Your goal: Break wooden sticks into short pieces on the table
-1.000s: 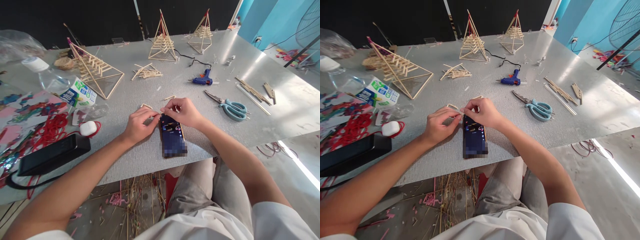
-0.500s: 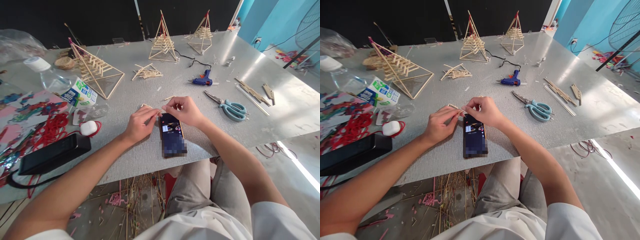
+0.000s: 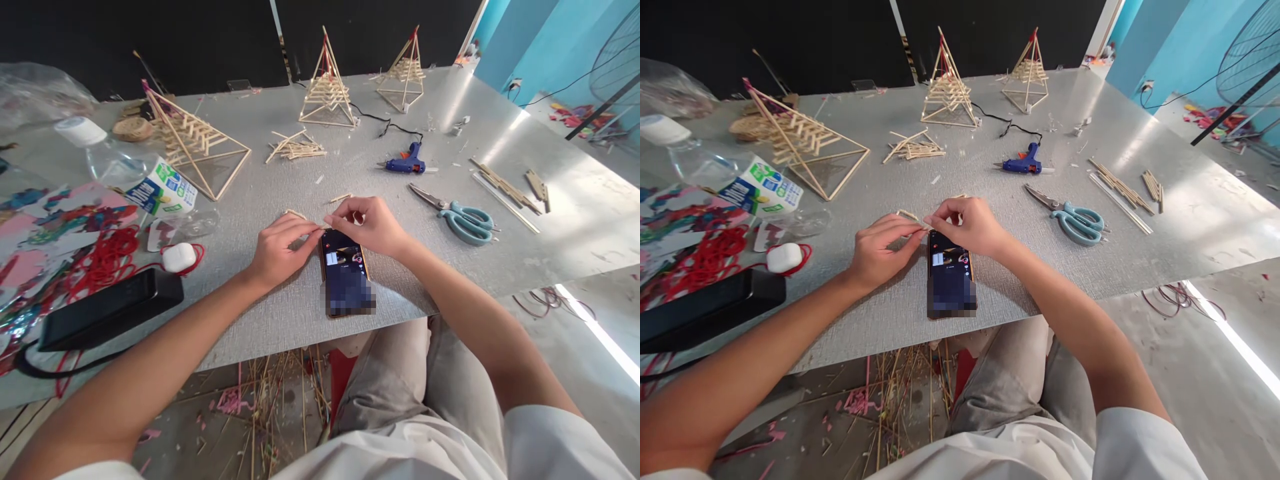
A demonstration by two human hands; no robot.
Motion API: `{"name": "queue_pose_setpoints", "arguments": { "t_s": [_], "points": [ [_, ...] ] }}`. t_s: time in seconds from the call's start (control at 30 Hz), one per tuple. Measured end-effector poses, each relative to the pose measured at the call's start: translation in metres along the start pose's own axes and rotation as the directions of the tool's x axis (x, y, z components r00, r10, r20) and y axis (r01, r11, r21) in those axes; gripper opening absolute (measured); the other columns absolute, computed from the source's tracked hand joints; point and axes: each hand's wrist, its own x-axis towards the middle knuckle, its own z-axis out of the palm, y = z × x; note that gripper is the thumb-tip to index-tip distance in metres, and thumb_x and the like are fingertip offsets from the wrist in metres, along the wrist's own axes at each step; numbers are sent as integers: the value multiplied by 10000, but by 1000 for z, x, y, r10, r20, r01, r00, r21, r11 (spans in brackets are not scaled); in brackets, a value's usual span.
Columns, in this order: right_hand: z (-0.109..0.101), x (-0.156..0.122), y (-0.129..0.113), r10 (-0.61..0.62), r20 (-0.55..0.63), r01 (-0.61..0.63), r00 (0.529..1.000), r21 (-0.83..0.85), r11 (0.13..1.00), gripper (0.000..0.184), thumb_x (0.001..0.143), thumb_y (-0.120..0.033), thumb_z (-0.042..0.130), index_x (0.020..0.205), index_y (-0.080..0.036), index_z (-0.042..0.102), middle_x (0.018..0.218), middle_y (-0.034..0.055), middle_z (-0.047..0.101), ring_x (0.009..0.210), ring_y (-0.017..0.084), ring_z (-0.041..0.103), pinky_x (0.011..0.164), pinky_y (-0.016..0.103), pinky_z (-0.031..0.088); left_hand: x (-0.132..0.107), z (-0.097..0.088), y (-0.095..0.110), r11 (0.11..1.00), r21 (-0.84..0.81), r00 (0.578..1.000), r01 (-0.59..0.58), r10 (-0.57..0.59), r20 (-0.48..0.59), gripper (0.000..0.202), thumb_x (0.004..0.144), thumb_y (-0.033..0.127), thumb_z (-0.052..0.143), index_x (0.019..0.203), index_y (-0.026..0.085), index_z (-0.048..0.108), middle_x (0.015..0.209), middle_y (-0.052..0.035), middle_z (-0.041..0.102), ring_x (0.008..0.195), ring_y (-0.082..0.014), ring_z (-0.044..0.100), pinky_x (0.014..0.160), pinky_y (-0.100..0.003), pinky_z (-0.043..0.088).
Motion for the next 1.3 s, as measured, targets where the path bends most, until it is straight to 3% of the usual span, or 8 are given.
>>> {"name": "queue_pose_setpoints", "arguments": {
  "t_s": [0.27, 0.43, 0.63, 0.8, 0.97, 1.13, 1.3],
  "points": [
    [-2, 1, 0, 11, -25, -10, 1000, 16, 1000, 539, 904, -691, 734, 769, -170, 743, 723, 17, 683, 666, 117, 461, 692, 322, 386, 1, 0, 0, 999, 30, 1000, -23, 23, 0, 148, 1075, 191, 633, 1120, 189, 773, 1002, -69, 845, 894, -186, 748, 843, -353, 605],
    [-5, 3, 1, 26, -72, -24, 997, 27, 999, 569, 901, -712, 728, 751, -164, 718, 697, 12, 667, 645, 110, 452, 661, 312, 373, 1, -2, 0, 1000, 5, 1000, -17, 17, 21, 224, 1102, 169, 545, 1209, 197, 739, 970, -60, 815, 919, -189, 721, 862, -353, 585],
    [-3, 2, 4, 39, -69, -38, 997, 24, 999, 610, 890, -749, 723, 740, -158, 713, 690, 15, 661, 638, 107, 448, 656, 313, 369, 1, -3, 5, 1000, 3, 998, -15, 15, 59, 168, 1078, 233, 599, 1166, 183, 733, 989, -76, 801, 821, -181, 682, 812, -353, 572],
    [1, 1, 5, 26, -33, -26, 999, -5, 1000, 585, 898, -736, 722, 783, -163, 753, 748, 33, 716, 669, 120, 476, 692, 321, 388, 1, -1, 4, 999, 49, 1000, -13, 13, 3, 104, 1050, 211, 676, 995, 156, 745, 831, -45, 767, 682, -138, 599, 670, -283, 516],
    [1, 1, 6, 26, -37, -26, 999, -14, 1000, 570, 915, -715, 707, 776, -164, 752, 743, 38, 712, 668, 123, 474, 693, 326, 388, 1, -1, 2, 998, 58, 999, -6, 4, 37, 154, 1087, 209, 604, 1064, 157, 747, 914, -65, 798, 761, -151, 661, 716, -292, 550],
    [-1, 2, 5, 18, -33, -19, 999, -22, 1000, 530, 931, -667, 712, 750, -169, 724, 714, 25, 679, 668, 119, 467, 680, 322, 374, -1, 0, -2, 999, 42, 998, -33, 31, 50, 190, 1097, 161, 560, 1140, 151, 746, 982, -83, 810, 910, -186, 721, 865, -340, 590],
    [-2, 2, 4, 27, -41, -28, 999, -12, 1000, 555, 917, -690, 713, 735, -166, 721, 698, 20, 669, 651, 114, 454, 671, 321, 370, -3, 1, -7, 999, 37, 996, -33, 30, 78, 219, 1105, 149, 538, 1191, 147, 740, 995, -83, 809, 931, -194, 725, 892, -353, 592]
  ]
}}
